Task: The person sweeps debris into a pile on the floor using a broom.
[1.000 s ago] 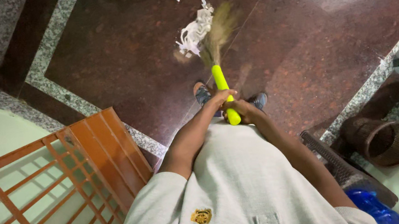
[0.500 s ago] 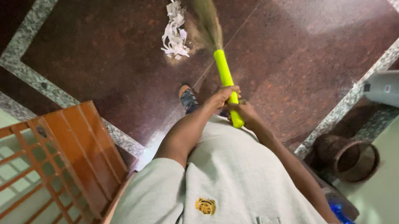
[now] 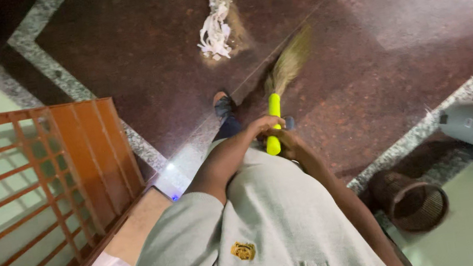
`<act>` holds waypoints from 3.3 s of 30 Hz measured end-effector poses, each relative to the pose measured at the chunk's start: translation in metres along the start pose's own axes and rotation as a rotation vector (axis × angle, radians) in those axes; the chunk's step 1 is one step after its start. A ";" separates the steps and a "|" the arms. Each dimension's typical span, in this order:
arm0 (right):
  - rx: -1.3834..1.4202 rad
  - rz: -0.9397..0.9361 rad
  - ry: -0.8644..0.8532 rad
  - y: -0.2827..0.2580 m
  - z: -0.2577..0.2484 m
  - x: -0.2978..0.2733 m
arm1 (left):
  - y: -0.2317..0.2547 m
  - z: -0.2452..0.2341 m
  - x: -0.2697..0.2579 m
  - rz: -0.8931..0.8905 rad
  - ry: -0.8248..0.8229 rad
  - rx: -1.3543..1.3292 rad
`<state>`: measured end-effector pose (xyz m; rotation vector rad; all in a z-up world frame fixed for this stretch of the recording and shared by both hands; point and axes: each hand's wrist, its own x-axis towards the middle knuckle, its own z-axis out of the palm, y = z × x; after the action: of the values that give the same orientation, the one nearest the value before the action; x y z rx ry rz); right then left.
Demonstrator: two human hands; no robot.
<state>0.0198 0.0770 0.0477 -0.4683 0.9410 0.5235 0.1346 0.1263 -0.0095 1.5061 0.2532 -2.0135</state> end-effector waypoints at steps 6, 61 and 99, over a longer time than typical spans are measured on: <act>-0.223 0.117 -0.148 -0.008 0.013 0.017 | -0.022 -0.022 -0.027 0.090 0.189 -0.145; -0.085 -0.091 -0.008 -0.037 0.006 -0.017 | 0.034 -0.001 0.006 0.018 0.099 -0.231; 0.269 0.072 -0.034 0.015 0.011 -0.017 | 0.020 0.037 -0.042 -0.226 0.058 0.489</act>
<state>0.0099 0.0917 0.0653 -0.1829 0.9821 0.4604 0.1236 0.1076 0.0456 1.9033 -0.0577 -2.3289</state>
